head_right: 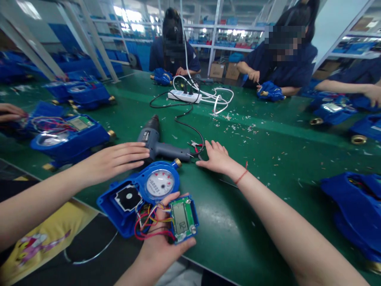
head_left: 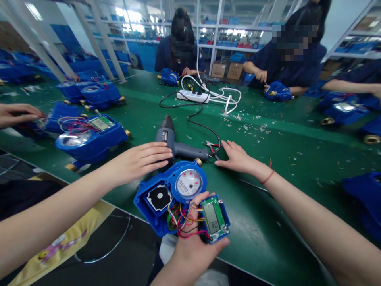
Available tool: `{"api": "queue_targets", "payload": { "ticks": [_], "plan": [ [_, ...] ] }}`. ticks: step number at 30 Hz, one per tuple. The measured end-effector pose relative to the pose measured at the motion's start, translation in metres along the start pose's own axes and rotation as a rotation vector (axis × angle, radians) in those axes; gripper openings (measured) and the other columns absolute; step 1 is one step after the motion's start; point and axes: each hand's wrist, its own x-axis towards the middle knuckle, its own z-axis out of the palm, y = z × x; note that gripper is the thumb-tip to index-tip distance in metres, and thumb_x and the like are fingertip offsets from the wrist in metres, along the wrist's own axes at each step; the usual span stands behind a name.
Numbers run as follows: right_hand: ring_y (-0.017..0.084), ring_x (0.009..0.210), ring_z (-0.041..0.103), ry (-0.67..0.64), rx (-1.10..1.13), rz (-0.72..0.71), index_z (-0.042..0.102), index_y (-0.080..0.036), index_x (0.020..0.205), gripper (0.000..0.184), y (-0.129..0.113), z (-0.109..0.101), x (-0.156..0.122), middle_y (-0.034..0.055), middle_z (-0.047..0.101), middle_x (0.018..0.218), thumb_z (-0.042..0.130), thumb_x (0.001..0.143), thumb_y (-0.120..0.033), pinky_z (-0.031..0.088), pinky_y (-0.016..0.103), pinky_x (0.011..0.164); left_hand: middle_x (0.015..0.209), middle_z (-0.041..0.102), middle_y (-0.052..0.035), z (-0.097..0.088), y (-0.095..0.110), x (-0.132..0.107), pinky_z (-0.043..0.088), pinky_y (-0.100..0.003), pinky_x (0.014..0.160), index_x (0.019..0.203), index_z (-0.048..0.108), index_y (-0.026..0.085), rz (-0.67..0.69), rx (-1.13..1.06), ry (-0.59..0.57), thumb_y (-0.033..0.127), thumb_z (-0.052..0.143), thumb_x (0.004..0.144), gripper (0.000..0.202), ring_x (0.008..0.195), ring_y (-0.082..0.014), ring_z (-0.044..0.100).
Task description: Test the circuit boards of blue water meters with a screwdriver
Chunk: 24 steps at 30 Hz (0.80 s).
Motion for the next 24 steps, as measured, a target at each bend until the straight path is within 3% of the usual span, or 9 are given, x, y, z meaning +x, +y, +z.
{"api": "queue_targets", "payload": {
  "ticks": [2,6,9,12,15,19,24],
  "plan": [
    [0.032,0.126,0.043,-0.031,-0.013,0.0,0.041,-0.017,0.14,0.066,0.004,0.005,0.008,0.0155,0.04,0.141,0.061,0.089,-0.055,0.041,0.053,0.101,0.124,0.065,0.0002,-0.001,0.0,0.001,0.05,-0.061,0.099,0.123,0.048,0.047,0.045,0.019,0.011,0.023,0.088,0.053,0.084,0.113,-0.0355,0.064],
    [0.025,0.109,0.053,-0.042,-0.036,-0.023,0.052,-0.015,0.124,0.042,0.011,0.001,0.003,0.0106,0.053,0.121,0.06,0.093,-0.042,0.046,0.046,0.093,0.122,0.065,0.0043,-0.002,0.004,0.001,0.053,-0.052,0.099,0.123,0.049,0.045,0.079,-0.022,-0.015,0.022,0.086,0.059,0.078,0.113,-0.0317,0.065],
    [0.02,0.089,0.058,-0.048,-0.033,0.023,0.055,-0.011,0.111,0.03,0.026,-0.009,-0.027,0.0102,0.057,0.109,0.062,0.089,-0.03,0.05,0.038,0.082,0.129,0.062,0.0056,-0.004,0.005,0.0,0.049,-0.051,0.102,0.123,0.047,0.046,0.096,-0.006,-0.047,0.023,0.087,0.06,0.077,0.118,-0.0322,0.062],
    [0.017,0.069,0.058,-0.049,0.024,0.076,0.053,-0.009,0.109,0.025,0.045,-0.021,-0.068,0.0101,0.061,0.09,0.053,0.088,-0.023,0.049,0.03,0.064,0.14,0.055,0.0027,-0.006,0.004,-0.002,0.044,-0.054,0.106,0.126,0.046,0.043,0.108,-0.004,-0.066,0.025,0.087,0.06,0.08,0.129,-0.0359,0.053],
    [0.021,0.076,0.06,-0.037,0.086,0.03,0.054,-0.014,0.115,0.029,0.056,-0.031,-0.101,0.009,0.063,0.091,0.045,0.091,-0.028,0.048,0.031,0.066,0.142,0.053,0.0022,-0.008,0.004,-0.002,0.042,-0.052,0.106,0.13,0.045,0.041,0.095,-0.027,-0.088,0.026,0.087,0.061,0.081,0.131,-0.0355,0.05],
    [0.025,0.083,0.058,0.064,0.096,-0.108,0.058,-0.021,0.116,0.035,0.048,-0.032,-0.125,0.0078,0.063,0.093,0.052,0.088,-0.041,0.047,0.036,0.073,0.138,0.055,0.0034,-0.009,0.007,-0.001,0.047,-0.049,0.102,0.131,0.045,0.042,0.042,-0.001,-0.12,0.028,0.088,0.06,0.083,0.124,-0.032,0.056],
    [0.026,0.085,0.056,0.242,0.016,-0.373,0.06,-0.03,0.118,0.033,0.013,-0.034,-0.156,0.006,0.063,0.093,0.054,0.087,-0.04,0.046,0.039,0.076,0.135,0.056,0.0023,-0.009,0.01,-0.003,0.051,-0.046,0.095,0.132,0.042,0.04,0.054,-0.036,-0.144,0.024,0.087,0.06,0.087,0.12,-0.0305,0.059]
  ]
}}
